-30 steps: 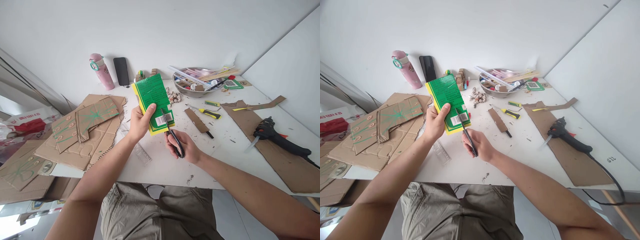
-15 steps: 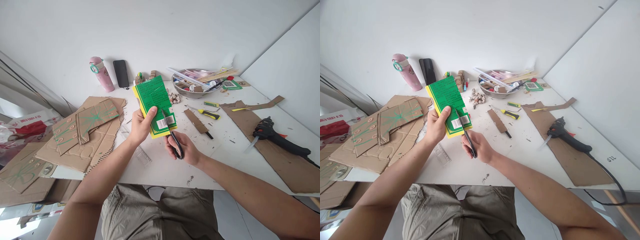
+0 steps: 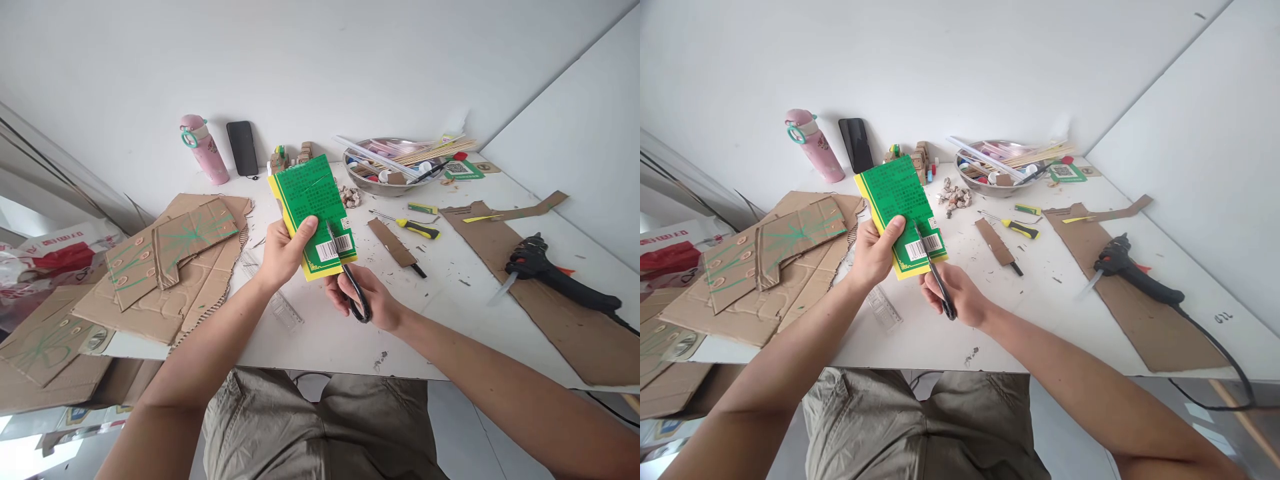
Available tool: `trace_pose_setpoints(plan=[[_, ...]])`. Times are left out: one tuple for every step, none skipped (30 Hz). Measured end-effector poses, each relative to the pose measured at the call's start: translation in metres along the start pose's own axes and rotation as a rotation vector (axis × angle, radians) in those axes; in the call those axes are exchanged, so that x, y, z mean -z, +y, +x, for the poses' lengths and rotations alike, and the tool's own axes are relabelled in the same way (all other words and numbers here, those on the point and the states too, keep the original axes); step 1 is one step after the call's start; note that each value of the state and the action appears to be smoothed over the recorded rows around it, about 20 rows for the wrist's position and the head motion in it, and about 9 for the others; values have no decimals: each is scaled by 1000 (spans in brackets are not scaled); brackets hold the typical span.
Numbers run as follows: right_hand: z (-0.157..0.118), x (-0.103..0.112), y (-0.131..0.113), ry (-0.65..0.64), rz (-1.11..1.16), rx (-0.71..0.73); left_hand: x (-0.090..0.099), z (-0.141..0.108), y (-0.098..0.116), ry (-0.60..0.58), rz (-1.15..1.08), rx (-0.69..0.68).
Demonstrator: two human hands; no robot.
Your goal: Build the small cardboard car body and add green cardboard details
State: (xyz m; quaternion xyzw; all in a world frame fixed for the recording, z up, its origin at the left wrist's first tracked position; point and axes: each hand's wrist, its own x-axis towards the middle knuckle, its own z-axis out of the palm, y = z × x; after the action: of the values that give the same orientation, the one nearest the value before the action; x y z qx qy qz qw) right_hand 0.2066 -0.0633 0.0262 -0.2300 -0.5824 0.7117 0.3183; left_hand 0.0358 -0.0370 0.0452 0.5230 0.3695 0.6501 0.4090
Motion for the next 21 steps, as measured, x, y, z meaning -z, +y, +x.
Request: trace_pose_setpoints(plan=[[0, 0, 1, -2, 6, 1, 0, 0, 0, 0, -7, 5], [0, 0, 1, -3, 15, 0, 0, 0, 0, -2, -14, 12], [0, 0, 1, -3, 23, 0, 0, 1, -1, -4, -19, 19], [0, 0, 1, -3, 30, -1, 0, 1, -2, -5, -23, 27], [0, 0, 1, -2, 32, -3, 1, 1, -3, -4, -28, 35], [0, 0, 0, 0, 30, -5, 1, 2, -4, 1, -35, 44], [0, 0, -1, 5, 25, -7, 2, 3, -6, 8, -47, 54], [0, 0, -2, 12, 18, -8, 2, 3, -7, 13, -63, 63], [0, 0, -3, 21, 8, -5, 2, 4, -9, 16, -81, 73], [1, 1, -4, 30, -2, -1, 3, 5, -10, 17, -100, 82], [1, 1, -4, 38, -12, 3, 2, 5, -10, 18, -116, 88], [1, 2, -4, 41, -23, 5, 2, 6, -11, 22, -132, 92], [1, 2, -3, 45, -32, 4, 2, 6, -11, 31, -145, 93], [2, 2, -2, 47, -38, 1, 2, 7, -12, 47, -155, 92], [2, 2, -2, 45, -39, -2, 1, 7, -12, 66, -161, 89], [2, 2, -1, 41, -37, -5, 1, 7, -12, 87, -160, 85], [2, 2, 0, 35, -31, -7, 1, 7, -12, 106, -152, 78], [2, 1, 0, 29, -21, -11, 1, 7, -12, 120, -138, 71], [2, 1, 0, 23, -7, -18, 1, 7, -12, 130, -123, 62], [3, 0, -1, 18, 8, -29, 1, 7, -12, 134, -110, 53], [2, 0, -2, 17, 22, -43, 1, 7, -12, 135, -102, 45]])
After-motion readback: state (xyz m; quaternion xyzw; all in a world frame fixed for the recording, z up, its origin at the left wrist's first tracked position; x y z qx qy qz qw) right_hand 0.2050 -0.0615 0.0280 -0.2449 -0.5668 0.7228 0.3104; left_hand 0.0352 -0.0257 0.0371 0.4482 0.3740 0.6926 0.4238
